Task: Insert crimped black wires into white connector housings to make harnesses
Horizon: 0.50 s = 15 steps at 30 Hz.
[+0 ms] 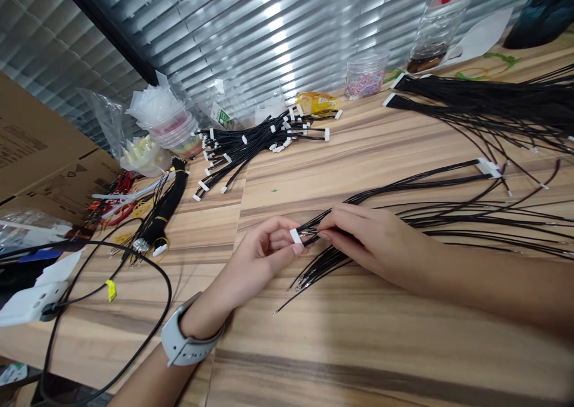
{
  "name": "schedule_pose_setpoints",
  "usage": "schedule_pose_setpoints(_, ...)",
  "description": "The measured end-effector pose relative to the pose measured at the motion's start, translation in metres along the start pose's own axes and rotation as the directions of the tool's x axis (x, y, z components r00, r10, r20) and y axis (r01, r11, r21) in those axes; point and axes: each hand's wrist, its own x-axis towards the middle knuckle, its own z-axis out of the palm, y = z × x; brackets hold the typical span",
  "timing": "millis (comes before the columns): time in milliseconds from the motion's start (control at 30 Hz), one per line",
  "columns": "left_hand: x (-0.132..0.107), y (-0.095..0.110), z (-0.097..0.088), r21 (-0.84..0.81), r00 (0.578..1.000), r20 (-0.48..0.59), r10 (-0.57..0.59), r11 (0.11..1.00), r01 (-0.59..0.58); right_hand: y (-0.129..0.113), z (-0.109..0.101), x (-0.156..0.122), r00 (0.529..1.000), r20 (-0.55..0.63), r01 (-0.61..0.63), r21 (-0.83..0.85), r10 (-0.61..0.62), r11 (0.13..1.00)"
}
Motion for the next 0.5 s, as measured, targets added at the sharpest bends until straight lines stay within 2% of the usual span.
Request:
schedule_pose_setpoints(267, -0.0011, -0.0003, -0.0005, 0.03, 1.0, -0.002, 0.008, 1.0, -0.008, 0.0003, -0.0002, -0.0013, 0.993, 0.046, -0.108, -0.061, 0.111, 0.992)
schedule_pose_setpoints(500, -0.0021, -0.001, -0.0007, 0.087, 0.999, 0.027, 0.022, 0.996, -0.025, 0.0005, -0.0001, -0.0011, 0.997, 0.047, -0.058, -0.023, 0.059, 0.998)
